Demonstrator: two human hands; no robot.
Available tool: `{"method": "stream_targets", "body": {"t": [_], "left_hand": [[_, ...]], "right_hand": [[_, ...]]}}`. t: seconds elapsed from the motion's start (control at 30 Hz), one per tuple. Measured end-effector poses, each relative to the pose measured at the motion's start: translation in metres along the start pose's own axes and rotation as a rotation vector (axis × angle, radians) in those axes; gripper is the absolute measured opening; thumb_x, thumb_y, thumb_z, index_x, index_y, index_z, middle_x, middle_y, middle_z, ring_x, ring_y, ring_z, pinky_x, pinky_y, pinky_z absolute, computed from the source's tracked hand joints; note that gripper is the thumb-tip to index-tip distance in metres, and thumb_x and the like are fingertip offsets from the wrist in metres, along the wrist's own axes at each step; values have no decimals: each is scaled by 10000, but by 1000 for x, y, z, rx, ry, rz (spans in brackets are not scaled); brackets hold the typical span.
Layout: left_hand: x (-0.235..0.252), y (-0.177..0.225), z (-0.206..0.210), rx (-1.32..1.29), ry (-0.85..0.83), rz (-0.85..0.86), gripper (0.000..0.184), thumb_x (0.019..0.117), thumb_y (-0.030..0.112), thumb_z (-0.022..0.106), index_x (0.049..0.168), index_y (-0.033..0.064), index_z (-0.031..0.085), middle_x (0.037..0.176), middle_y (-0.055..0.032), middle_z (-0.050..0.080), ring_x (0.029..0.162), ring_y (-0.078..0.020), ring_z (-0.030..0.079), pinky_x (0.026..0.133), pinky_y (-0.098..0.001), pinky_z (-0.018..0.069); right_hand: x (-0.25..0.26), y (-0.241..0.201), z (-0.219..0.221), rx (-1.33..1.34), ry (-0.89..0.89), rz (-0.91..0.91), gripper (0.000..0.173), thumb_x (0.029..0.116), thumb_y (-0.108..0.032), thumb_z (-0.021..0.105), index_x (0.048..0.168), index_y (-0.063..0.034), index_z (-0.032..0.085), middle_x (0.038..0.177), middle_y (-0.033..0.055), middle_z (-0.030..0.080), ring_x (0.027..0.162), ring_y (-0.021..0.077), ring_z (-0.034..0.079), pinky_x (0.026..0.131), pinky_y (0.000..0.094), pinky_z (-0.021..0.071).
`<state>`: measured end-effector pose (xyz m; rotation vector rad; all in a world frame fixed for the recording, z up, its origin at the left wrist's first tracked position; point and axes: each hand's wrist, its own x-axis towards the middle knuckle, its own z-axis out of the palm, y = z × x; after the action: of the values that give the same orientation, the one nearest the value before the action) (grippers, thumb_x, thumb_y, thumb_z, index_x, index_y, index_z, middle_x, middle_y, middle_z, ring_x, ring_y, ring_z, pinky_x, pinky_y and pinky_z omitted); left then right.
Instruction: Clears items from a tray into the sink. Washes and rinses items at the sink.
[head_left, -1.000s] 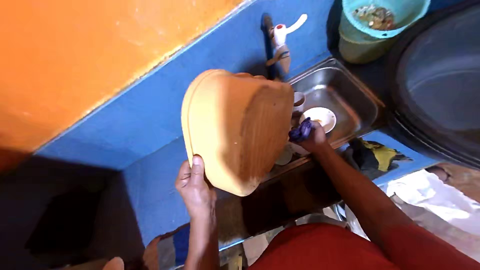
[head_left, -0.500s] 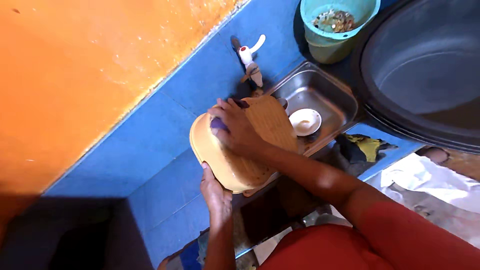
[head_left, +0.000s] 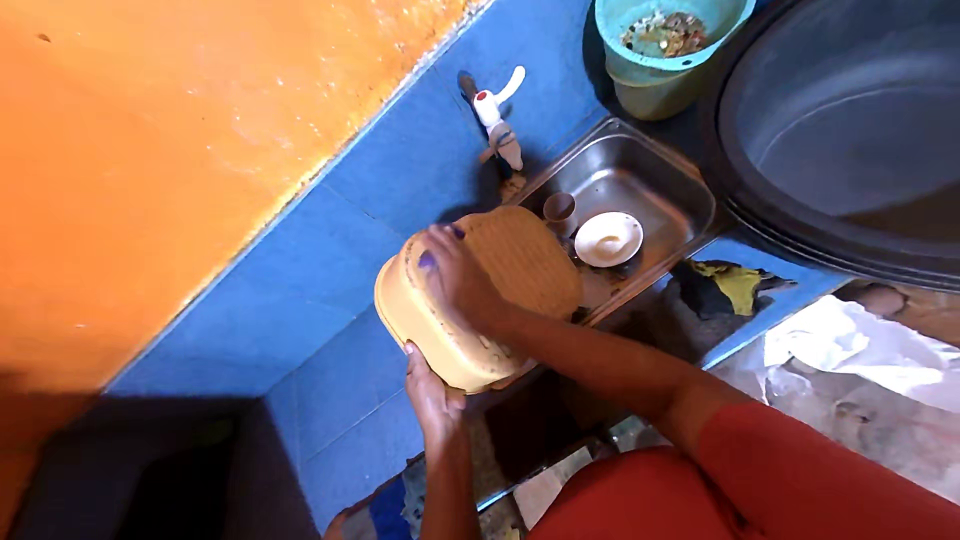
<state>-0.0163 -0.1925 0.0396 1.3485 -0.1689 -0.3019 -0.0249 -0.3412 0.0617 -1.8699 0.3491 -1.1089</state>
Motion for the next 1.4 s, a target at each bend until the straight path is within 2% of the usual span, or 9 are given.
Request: {"method": "stream_targets", "body": {"t": [0.07, 0.2, 0.3, 0.53, 0.7, 0.9, 1.03, 1.17, 1.4], "left_hand": [[-4, 3, -1, -43, -6, -10, 499, 1133, 409, 283, 1341, 42, 551, 1149, -135, 706, 1060, -232, 709, 898, -473, 609], [-15, 7, -9, -99, 32, -33, 493, 1127, 425, 296, 1318, 60, 567, 1132, -123, 714, 1045, -226, 716, 880, -471, 618], [-13, 1, -10, -139, 26, -24, 495, 1127, 426, 297, 1309, 55, 569, 1132, -127, 712, 1046, -231, 714, 886, -475, 612], [8, 2, 1, -188, 44, 70, 537, 1126, 464, 249, 1400, 86, 514, 1275, -126, 668, 1176, -254, 664, 970, -519, 571], [7, 10, 6, -207, -1, 109, 549, 1124, 472, 208, 1408, 96, 491, 1274, -116, 659, 1182, -239, 656, 977, -498, 567], [5, 6, 6, -157, 18, 120, 515, 1132, 435, 251, 1371, 70, 523, 1233, -124, 675, 1141, -238, 675, 956, -493, 579], [14, 0, 19, -90, 56, 218, 502, 1138, 403, 259, 1323, 37, 549, 1185, -123, 688, 1099, -225, 688, 935, -473, 589], [16, 2, 22, -161, 16, 181, 522, 1133, 442, 226, 1386, 81, 506, 1254, -105, 661, 1161, -221, 659, 980, -476, 566], [-7, 15, -19, -116, -45, 101, 532, 1129, 437, 191, 1347, 82, 521, 1162, -85, 698, 1086, -187, 696, 914, -432, 606]], "right_hand": [[2, 2, -5, 16, -10, -58, 380, 1014, -53, 513, 1359, 76, 603, 1491, 251, 528, 1441, 384, 454, 1230, 480, 326], [22, 73, -56, -35, -78, 427, 346, 1064, -120, 439, 1336, 35, 585, 1405, 238, 571, 1310, 341, 570, 1095, 491, 479], [13, 89, -71, -84, -41, 643, 347, 1023, -63, 477, 1334, 45, 588, 1422, 267, 538, 1318, 391, 548, 1091, 535, 471], [-61, -22, -26, -8, -91, 165, 391, 1002, -40, 580, 1392, -5, 577, 1479, 217, 513, 1313, 352, 561, 1054, 476, 516], [-79, 7, -26, 47, 20, -57, 321, 992, -59, 583, 1293, 5, 675, 1394, 234, 604, 1336, 390, 552, 1123, 523, 446], [-35, 83, -66, -36, 24, 682, 379, 1057, -65, 410, 1384, 32, 576, 1396, 267, 578, 1324, 395, 552, 1111, 544, 443], [-53, 50, -35, 154, 197, 708, 394, 1042, -51, 438, 1409, 30, 557, 1452, 295, 499, 1369, 418, 481, 1117, 531, 436], [-72, 34, -9, 461, 323, 742, 486, 1125, -238, 362, 1546, 2, 328, 1538, 258, 433, 1409, 360, 458, 1145, 501, 406], [-28, 113, -54, 338, 260, 986, 462, 1110, -294, 422, 1447, 11, 504, 1399, 265, 571, 1307, 386, 552, 1085, 566, 443]]}}
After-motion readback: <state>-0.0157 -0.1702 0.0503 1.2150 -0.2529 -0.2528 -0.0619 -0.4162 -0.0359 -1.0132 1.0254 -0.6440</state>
